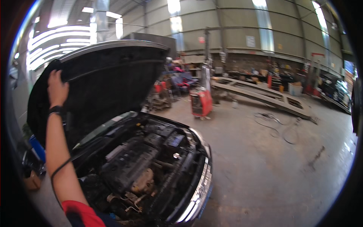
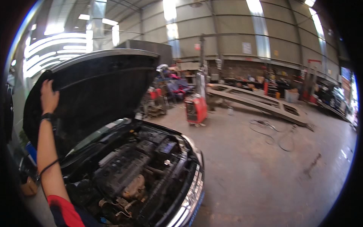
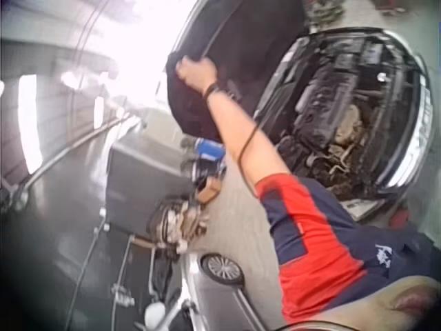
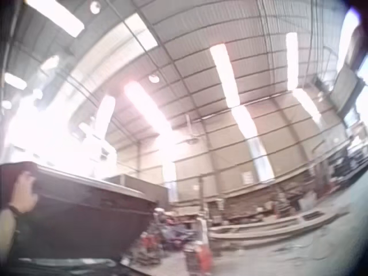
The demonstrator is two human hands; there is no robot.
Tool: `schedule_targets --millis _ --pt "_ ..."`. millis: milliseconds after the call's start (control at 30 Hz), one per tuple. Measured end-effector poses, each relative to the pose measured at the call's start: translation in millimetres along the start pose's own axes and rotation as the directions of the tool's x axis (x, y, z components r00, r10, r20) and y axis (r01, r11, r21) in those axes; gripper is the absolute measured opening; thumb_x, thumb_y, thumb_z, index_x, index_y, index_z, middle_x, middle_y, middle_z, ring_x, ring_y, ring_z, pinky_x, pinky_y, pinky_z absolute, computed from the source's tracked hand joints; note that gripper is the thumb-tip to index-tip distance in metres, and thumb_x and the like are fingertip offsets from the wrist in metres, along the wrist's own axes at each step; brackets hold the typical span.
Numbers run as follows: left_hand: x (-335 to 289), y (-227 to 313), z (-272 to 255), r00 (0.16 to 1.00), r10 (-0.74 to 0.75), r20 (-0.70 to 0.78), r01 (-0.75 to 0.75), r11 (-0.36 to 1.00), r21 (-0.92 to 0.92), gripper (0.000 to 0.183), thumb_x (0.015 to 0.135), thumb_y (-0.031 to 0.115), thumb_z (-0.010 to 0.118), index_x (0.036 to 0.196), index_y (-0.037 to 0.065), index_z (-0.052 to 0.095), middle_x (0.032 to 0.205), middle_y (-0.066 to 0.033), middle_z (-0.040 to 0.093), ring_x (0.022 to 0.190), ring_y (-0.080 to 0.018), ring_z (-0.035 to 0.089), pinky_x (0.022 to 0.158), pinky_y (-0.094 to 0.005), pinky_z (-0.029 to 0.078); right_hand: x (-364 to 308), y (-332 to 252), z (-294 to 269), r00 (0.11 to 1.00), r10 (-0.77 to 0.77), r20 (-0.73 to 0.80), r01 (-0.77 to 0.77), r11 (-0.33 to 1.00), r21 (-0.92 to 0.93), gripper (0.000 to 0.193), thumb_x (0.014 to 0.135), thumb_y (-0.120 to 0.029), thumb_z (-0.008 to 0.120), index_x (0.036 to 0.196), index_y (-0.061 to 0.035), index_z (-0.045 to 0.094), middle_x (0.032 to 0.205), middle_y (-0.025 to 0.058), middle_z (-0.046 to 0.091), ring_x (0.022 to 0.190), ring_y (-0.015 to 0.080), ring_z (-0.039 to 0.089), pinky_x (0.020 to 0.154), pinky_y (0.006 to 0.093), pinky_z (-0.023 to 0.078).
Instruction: The recorder is working on the hinge or trim area of a car's hood, possibly replacing a part or adjusting the mechanism.
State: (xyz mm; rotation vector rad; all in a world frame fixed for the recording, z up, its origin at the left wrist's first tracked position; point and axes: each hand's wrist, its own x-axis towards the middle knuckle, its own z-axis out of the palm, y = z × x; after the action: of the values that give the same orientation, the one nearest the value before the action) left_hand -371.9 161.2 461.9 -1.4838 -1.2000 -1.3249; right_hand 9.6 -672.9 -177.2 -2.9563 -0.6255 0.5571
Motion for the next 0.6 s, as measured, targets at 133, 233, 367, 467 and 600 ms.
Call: schedule_targets --millis 133,233,367,467,600 --pt "20.9 57.5 10.6 0.984 0.15 -0.091 -0.143 0.987 0.074 0.062 0.075 0.012 0.069 0.133 0.01 0.044 0.14 -0.0113 0.039 0.134 -0.0294 0.034 0.105 -0.0429 0.035 113.0 -24.5 -39.9 0.996 -0.088 0.017 0.087 0.992 0.088 0.035 0.083 -0.036 0.061 0.106 -0.0098 0.066 0.094 0.0209 0.067 0.09 0.0398 0.063 0.078 0.0489 0.051" --pt "49.2 102.4 35.8 0.972 0.226 -0.062 -0.215 0.965 0.152 0.063 0.076 0.012 0.068 0.134 0.011 0.043 0.143 -0.0116 0.036 0.135 -0.0282 0.032 0.107 -0.0436 0.031 191.6 -74.5 -59.1 0.993 -0.116 -0.022 0.118 0.989 0.09 0.034 0.083 -0.035 0.061 0.106 -0.0109 0.067 0.093 0.022 0.067 0.091 0.0398 0.063 0.079 0.0488 0.051" --pt "86.0 139.7 68.6 0.99 0.121 -0.068 -0.085 0.916 0.392 0.064 0.078 0.021 0.068 0.136 0.012 0.042 0.142 -0.0105 0.038 0.135 -0.0249 0.034 0.107 -0.0457 0.028 256.5 -169.6 -130.8 0.987 -0.138 -0.076 0.153 0.959 0.238 0.036 0.083 -0.035 0.061 0.108 -0.0093 0.066 0.093 0.024 0.066 0.092 0.0405 0.063 0.079 0.0484 0.05" --pt "86.5 157.2 104.6 0.994 0.107 -0.002 -0.088 0.827 0.555 0.062 0.078 0.025 0.066 0.134 0.009 0.046 0.126 -0.0084 0.051 0.126 -0.0234 0.043 0.107 -0.0466 0.027 311.9 -193.4 -137.4 0.985 -0.171 -0.029 0.173 0.97 0.172 0.037 0.084 -0.035 0.06 0.11 -0.0086 0.065 0.098 0.0248 0.065 0.094 0.0406 0.062 0.079 0.0485 0.05" --pt "107.5 136.6 101.4 0.956 0.289 -0.038 -0.248 0.874 0.418 0.035 0.08 0.029 0.06 0.105 0.005 0.061 0.097 -0.0162 0.064 0.096 -0.0345 0.06 0.086 -0.0429 0.046 389.6 -202.0 -122.7 0.956 -0.293 -0.02 0.29 0.931 0.222 0.04 0.081 -0.035 0.063 0.106 -0.0054 0.066 0.099 0.0227 0.066 0.093 0.0375 0.064 0.081 0.0426 0.051"
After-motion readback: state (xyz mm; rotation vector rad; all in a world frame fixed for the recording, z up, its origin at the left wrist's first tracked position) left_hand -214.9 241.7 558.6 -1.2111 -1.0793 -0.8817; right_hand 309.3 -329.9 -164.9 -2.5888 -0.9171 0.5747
